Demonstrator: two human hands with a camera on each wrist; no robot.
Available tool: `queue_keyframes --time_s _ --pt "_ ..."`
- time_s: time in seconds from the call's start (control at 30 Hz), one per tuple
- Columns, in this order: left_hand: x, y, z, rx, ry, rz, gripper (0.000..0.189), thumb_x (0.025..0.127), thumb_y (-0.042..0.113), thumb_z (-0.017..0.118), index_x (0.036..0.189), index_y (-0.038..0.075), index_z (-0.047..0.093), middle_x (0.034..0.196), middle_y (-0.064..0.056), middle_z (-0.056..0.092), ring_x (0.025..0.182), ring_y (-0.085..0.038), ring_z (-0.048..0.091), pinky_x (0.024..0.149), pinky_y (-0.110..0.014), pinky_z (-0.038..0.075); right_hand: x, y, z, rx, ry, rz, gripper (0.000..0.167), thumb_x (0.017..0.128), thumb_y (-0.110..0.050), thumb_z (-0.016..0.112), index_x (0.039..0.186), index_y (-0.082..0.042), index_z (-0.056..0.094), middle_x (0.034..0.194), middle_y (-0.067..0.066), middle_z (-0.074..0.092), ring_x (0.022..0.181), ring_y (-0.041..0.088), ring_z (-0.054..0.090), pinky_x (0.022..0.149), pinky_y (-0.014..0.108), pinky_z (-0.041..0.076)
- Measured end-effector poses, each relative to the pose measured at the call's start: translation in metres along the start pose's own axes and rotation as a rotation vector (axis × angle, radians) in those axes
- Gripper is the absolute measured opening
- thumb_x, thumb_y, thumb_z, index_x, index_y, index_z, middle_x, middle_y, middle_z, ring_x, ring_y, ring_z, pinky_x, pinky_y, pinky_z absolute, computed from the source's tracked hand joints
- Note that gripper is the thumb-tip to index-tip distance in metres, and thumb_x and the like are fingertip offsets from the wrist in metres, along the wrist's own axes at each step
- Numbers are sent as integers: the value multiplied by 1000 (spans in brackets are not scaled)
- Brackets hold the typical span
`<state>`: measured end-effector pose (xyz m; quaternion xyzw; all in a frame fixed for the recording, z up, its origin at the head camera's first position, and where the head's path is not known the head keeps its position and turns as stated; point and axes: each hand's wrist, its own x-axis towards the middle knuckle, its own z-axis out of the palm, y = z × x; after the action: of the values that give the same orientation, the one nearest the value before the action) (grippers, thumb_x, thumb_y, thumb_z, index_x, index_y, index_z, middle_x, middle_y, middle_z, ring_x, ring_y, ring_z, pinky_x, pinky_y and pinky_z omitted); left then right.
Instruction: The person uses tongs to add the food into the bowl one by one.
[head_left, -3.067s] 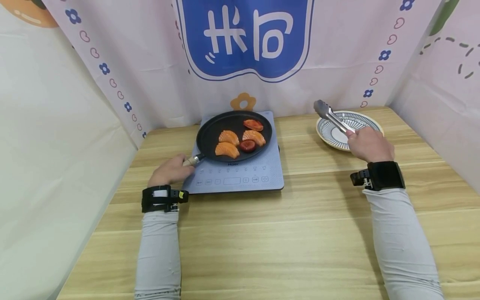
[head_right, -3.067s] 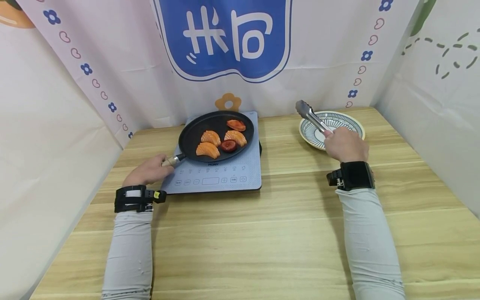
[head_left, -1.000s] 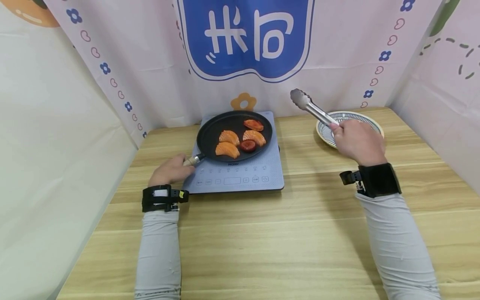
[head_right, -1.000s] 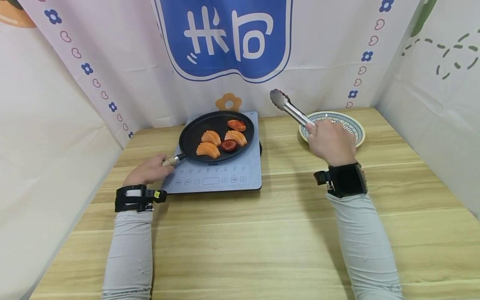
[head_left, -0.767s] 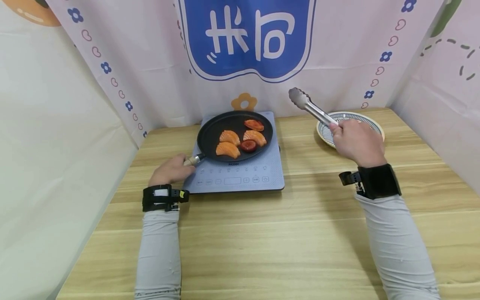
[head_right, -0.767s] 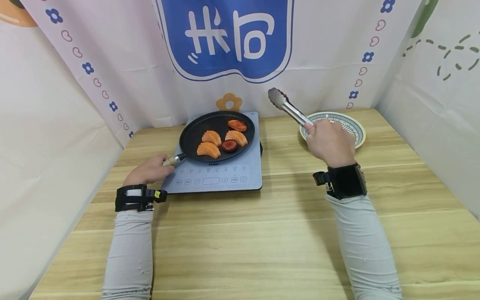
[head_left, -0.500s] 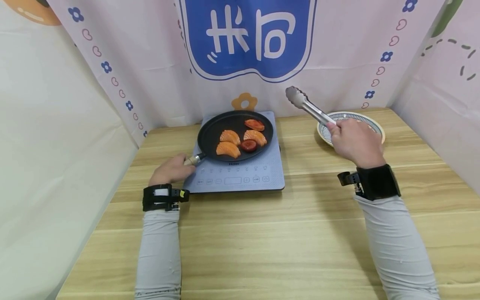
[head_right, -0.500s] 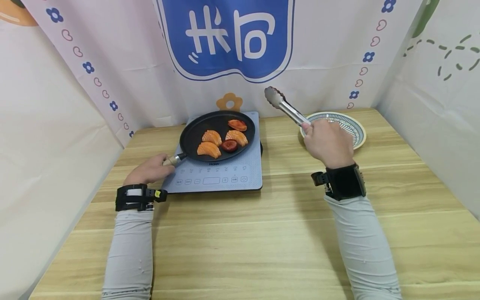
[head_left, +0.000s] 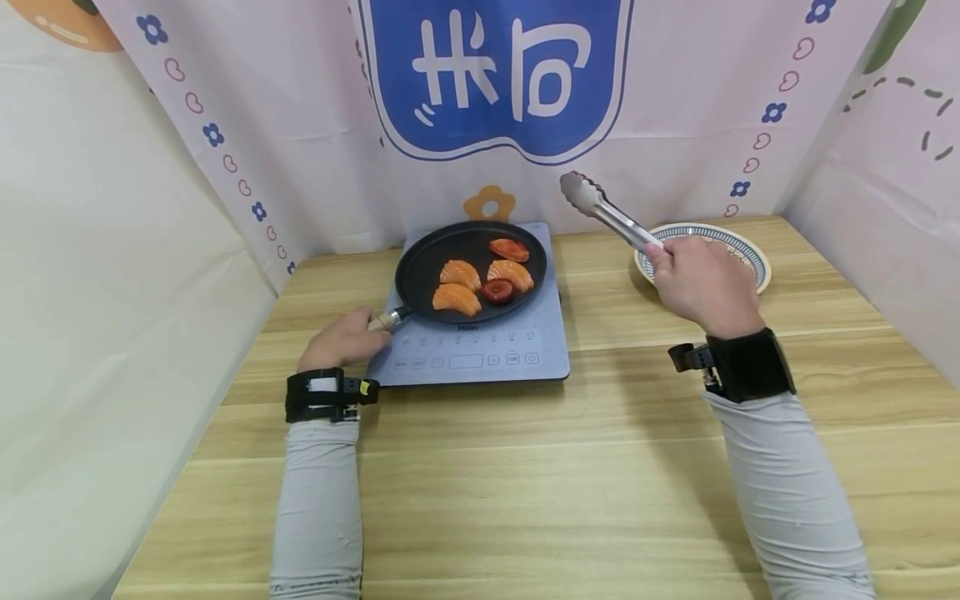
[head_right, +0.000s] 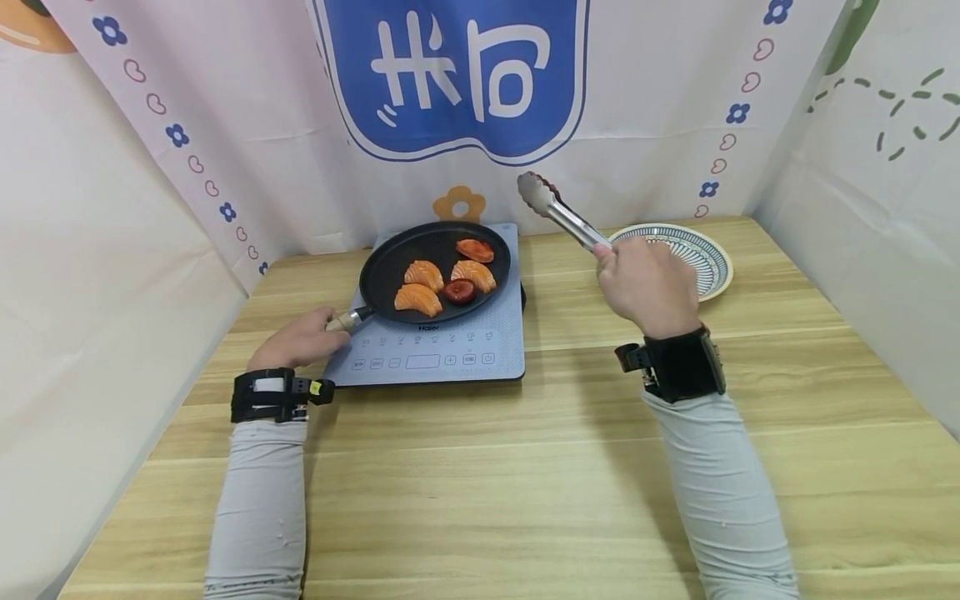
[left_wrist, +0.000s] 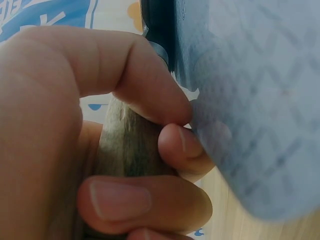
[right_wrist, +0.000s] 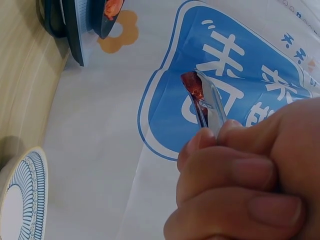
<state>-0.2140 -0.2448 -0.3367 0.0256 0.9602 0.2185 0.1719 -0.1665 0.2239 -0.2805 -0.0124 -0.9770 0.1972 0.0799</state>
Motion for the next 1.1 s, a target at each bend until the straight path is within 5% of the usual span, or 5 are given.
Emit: queue_keyframes --time_s 0.37,1.1 --pt "-2 2 -2 -14 -7 13 33 101 32 56 114 2 56 96 -12 60 82 -24 56 68 -34 47 -1 -11 0 29 -10 -15 54 111 -52 35 91 -10 61 80 13 54 73 32 54 54 43 40" --pt "-3 2 -2 -7 -14 2 33 101 33 56 116 4 56 97 -12 59 83 -25 56 70 -35 47 2 -27 7 18 -25 -12 54 111 -53 35 86 -12 59 81 13 56 78 34 58 59 47 43"
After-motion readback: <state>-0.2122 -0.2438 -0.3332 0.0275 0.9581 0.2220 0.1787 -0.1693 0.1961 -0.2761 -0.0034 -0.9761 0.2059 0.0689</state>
